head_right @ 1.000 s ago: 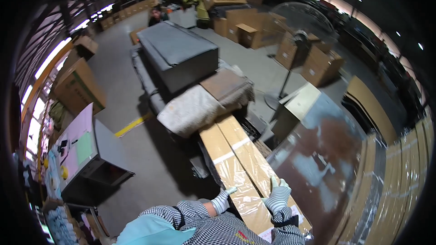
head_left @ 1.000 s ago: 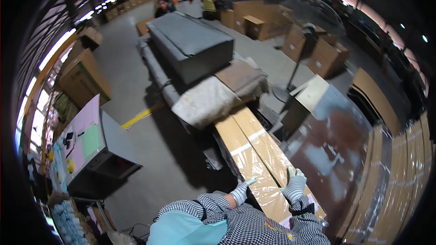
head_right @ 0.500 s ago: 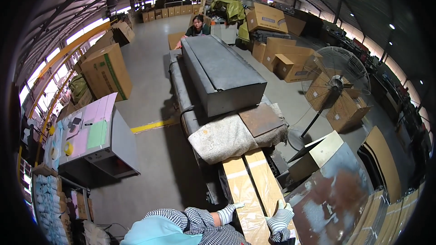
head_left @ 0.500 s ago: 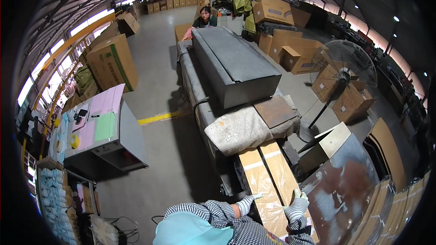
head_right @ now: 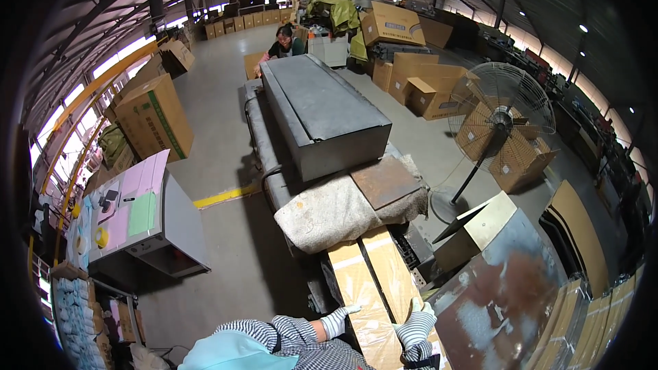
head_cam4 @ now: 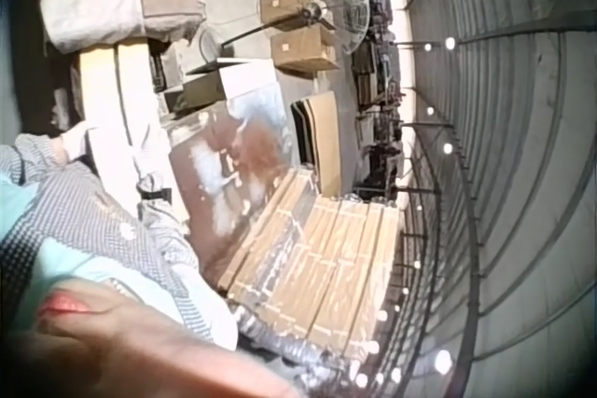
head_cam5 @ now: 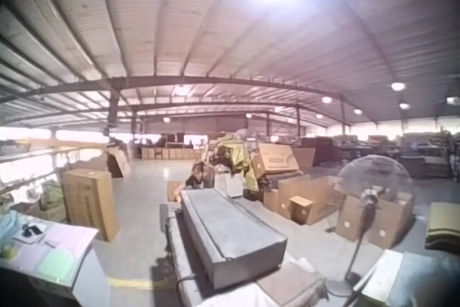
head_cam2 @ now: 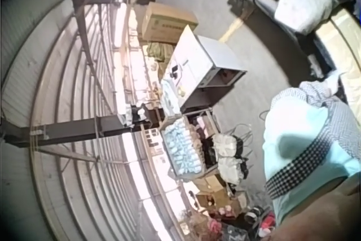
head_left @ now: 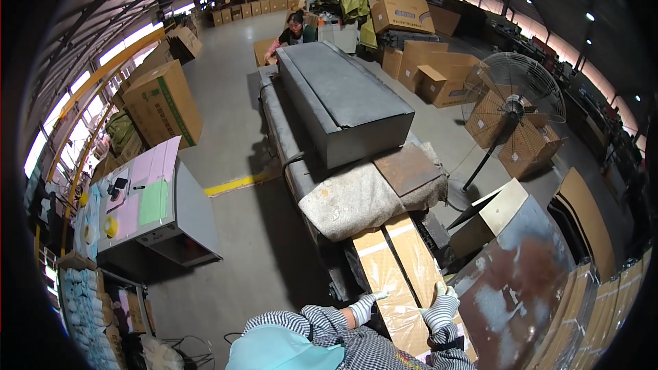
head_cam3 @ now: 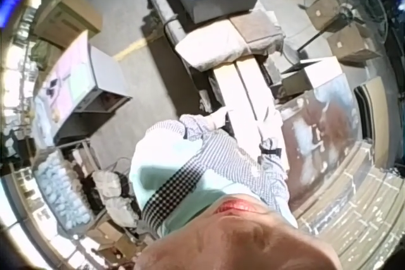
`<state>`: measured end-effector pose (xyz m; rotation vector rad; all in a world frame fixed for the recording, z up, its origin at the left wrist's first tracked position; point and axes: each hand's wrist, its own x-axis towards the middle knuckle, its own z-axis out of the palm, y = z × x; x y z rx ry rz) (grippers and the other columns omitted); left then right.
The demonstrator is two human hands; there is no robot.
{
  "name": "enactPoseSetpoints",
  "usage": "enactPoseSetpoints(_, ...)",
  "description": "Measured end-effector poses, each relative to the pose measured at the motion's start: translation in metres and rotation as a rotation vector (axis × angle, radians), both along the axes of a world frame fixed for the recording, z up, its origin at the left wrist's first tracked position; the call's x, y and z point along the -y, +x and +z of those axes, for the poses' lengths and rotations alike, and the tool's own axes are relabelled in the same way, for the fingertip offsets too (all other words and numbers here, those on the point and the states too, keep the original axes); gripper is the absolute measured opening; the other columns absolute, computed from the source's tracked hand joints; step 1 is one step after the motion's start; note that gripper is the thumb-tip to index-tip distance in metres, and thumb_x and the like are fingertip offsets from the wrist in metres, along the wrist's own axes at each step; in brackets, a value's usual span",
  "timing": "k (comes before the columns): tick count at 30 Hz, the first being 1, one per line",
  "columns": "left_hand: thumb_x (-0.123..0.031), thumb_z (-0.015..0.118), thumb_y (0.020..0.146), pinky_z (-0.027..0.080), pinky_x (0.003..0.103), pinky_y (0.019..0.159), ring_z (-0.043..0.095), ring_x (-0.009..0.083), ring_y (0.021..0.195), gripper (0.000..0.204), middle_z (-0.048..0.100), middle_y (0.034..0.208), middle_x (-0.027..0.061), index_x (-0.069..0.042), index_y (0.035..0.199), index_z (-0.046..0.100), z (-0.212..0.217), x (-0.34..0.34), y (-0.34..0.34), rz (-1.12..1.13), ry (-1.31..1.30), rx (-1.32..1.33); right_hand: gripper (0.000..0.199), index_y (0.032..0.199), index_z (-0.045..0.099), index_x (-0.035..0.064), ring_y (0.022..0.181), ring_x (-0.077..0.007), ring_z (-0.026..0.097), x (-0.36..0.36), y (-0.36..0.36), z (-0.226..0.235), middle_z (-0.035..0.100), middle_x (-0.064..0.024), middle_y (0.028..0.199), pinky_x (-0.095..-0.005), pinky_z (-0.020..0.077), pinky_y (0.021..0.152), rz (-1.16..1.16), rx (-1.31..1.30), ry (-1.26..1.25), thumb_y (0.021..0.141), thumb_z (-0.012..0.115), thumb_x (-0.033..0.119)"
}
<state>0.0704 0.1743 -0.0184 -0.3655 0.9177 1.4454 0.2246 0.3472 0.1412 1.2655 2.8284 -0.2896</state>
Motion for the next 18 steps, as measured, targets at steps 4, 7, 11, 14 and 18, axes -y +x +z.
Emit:
enactPoseSetpoints(4, -0.025, 0.079, 0.085, 0.042, 0.044, 0.112, 0.056, 0.0304, 0.129, 0.062, 0.063, 0.139, 0.0143, -0.003, 0.139, 0.057, 0.012, 0.003, -0.01, 0.058, 0.122, 0.053, 0.108, 0.141, 0.053, 0.0096, 0.123, -0.0423, 0.05, 0.0, -0.014, 0.004, 0.051, -0.0263, 0.133, -0.0508, 0.0409, 0.104, -0.027, -0.008, -0.084, 0.05, 0.095, 0.052)
enactPoseSetpoints(7, -0.024, 0.079, 0.085, 0.042, 0.046, 0.112, 0.057, 0.0302, 0.128, 0.061, 0.064, 0.138, 0.0142, -0.003, 0.138, 0.058, 0.011, 0.002, -0.022, 0.039, 0.073, 0.082, 0.111, 0.142, 0.051, 0.0084, 0.122, -0.0428, 0.051, -0.007, -0.019, -0.022, 0.052, -0.0257, 0.131, -0.051, 0.0408, 0.104, -0.003, -0.019, -0.007, 0.05, 0.096, 0.052)
enactPoseSetpoints(11, -0.025, 0.079, 0.085, 0.042, 0.046, 0.112, 0.056, 0.0301, 0.129, 0.06, 0.064, 0.138, 0.0135, -0.005, 0.138, 0.058, 0.02, -0.006, -0.032, 0.05, 0.132, 0.051, 0.111, 0.143, 0.049, 0.0081, 0.124, -0.0416, 0.051, -0.021, -0.032, -0.038, 0.051, -0.0256, 0.135, -0.0516, 0.0396, 0.106, 0.039, -0.009, -0.012, 0.051, 0.096, 0.051)
enactPoseSetpoints(14, -0.028, 0.081, 0.084, 0.042, 0.048, 0.113, 0.056, 0.0298, 0.13, 0.063, 0.063, 0.139, 0.0124, -0.007, 0.139, 0.058, 0.017, -0.015, -0.026, 0.037, 0.125, 0.035, 0.111, 0.143, 0.048, 0.0087, 0.126, -0.0413, 0.051, -0.029, -0.026, -0.036, 0.051, -0.0251, 0.137, -0.0511, 0.0399, 0.106, 0.039, -0.009, -0.008, 0.052, 0.096, 0.049)
enactPoseSetpoints(18, -0.028, 0.082, 0.082, 0.041, 0.052, 0.113, 0.056, 0.0317, 0.131, 0.068, 0.063, 0.139, 0.0116, -0.007, 0.141, 0.056, -0.015, -0.025, 0.003, -0.002, 0.043, 0.014, 0.106, 0.143, 0.048, 0.0099, 0.129, -0.041, 0.049, -0.037, 0.005, -0.026, 0.051, -0.025, 0.138, -0.051, 0.0392, 0.108, 0.034, -0.025, -0.02, 0.055, 0.096, 0.045)
